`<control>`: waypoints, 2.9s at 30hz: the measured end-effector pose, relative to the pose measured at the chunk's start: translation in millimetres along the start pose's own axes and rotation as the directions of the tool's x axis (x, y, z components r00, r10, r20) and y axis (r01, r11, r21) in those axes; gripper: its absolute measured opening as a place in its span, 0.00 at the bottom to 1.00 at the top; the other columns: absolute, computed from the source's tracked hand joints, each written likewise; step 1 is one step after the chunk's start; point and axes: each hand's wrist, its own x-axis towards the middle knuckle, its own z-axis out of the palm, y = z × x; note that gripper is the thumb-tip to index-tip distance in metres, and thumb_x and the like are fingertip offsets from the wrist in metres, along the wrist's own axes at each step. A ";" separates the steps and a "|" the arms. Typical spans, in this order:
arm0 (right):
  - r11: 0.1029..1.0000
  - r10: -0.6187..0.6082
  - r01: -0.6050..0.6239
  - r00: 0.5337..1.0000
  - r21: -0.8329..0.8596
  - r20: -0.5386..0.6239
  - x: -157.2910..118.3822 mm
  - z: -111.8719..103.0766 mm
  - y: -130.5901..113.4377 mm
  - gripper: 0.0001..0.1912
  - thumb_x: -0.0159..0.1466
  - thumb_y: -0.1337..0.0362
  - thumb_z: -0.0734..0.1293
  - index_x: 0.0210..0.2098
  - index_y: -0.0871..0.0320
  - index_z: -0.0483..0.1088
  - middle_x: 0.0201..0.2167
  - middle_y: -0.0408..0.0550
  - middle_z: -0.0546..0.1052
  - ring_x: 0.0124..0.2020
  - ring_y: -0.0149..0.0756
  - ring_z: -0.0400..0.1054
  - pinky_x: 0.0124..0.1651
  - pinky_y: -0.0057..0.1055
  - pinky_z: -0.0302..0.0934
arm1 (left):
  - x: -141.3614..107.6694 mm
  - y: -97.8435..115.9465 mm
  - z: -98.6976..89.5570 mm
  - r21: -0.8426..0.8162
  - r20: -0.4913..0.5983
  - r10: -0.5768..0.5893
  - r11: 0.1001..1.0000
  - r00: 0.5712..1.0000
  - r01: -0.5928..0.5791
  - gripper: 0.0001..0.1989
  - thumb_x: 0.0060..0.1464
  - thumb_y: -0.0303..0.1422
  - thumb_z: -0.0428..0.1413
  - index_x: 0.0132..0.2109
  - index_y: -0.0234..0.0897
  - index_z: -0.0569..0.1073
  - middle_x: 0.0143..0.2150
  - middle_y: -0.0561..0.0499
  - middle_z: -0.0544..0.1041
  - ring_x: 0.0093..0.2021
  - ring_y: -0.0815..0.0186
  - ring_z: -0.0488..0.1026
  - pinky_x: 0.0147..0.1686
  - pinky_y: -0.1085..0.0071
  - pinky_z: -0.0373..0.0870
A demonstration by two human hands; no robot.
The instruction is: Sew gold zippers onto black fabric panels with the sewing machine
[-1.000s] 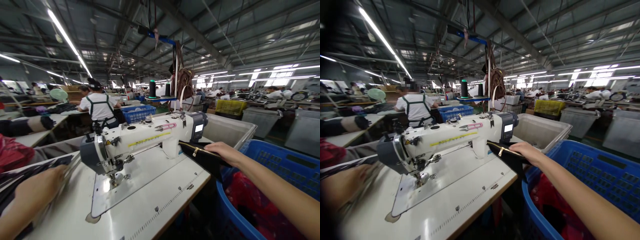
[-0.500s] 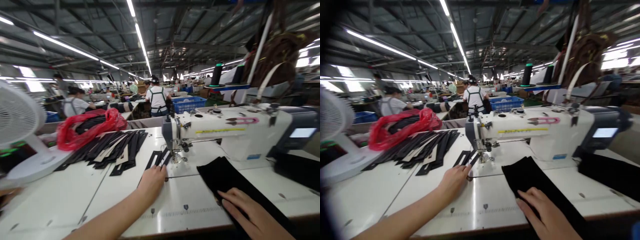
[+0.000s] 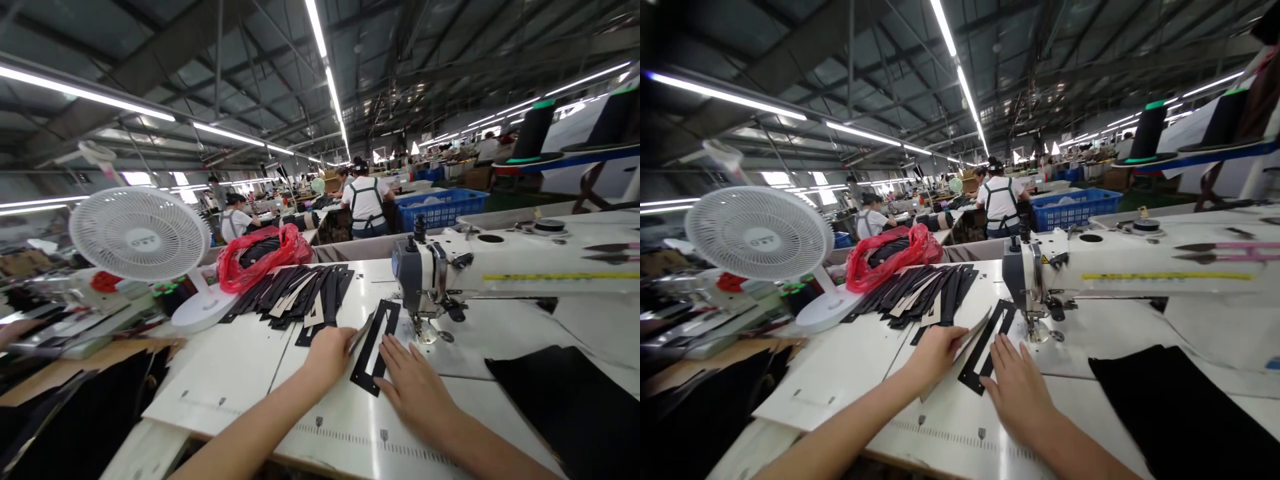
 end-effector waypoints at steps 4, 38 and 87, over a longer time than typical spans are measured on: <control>1.000 -0.002 0.002 1.000 -0.001 0.024 -1.8 0.3 -3.4 0.29 0.65 0.55 0.55 0.57 0.71 0.61 0.59 0.62 0.58 0.61 0.52 0.52 0.59 0.57 0.48 | 20.7 -27.8 -31.3 0.134 -0.139 -0.047 0.989 0.989 0.066 0.24 0.55 0.18 0.43 0.57 0.34 0.64 0.44 0.41 0.76 0.47 0.57 0.72 0.45 0.62 0.68; 0.701 0.694 -0.588 0.693 0.404 -0.196 -112.7 -85.7 97.4 0.21 0.58 0.44 0.55 0.33 0.54 0.66 0.31 0.48 0.76 0.32 0.42 0.71 0.36 0.35 0.63 | -21.8 154.7 47.1 -0.880 0.475 0.145 0.104 0.868 0.464 0.14 0.52 0.40 0.55 0.27 0.33 0.66 0.19 0.59 0.62 0.18 0.76 0.60 0.18 0.80 0.56; 0.674 0.605 -0.566 0.792 0.474 0.084 -105.3 -92.5 116.6 0.20 0.55 0.45 0.63 0.35 0.55 0.71 0.38 0.52 0.77 0.42 0.53 0.71 0.49 0.48 0.63 | -11.6 105.5 43.3 -0.707 0.329 -0.044 0.651 0.943 0.276 0.06 0.55 0.32 0.52 0.37 0.36 0.72 0.31 0.47 0.72 0.40 0.54 0.71 0.44 0.58 0.64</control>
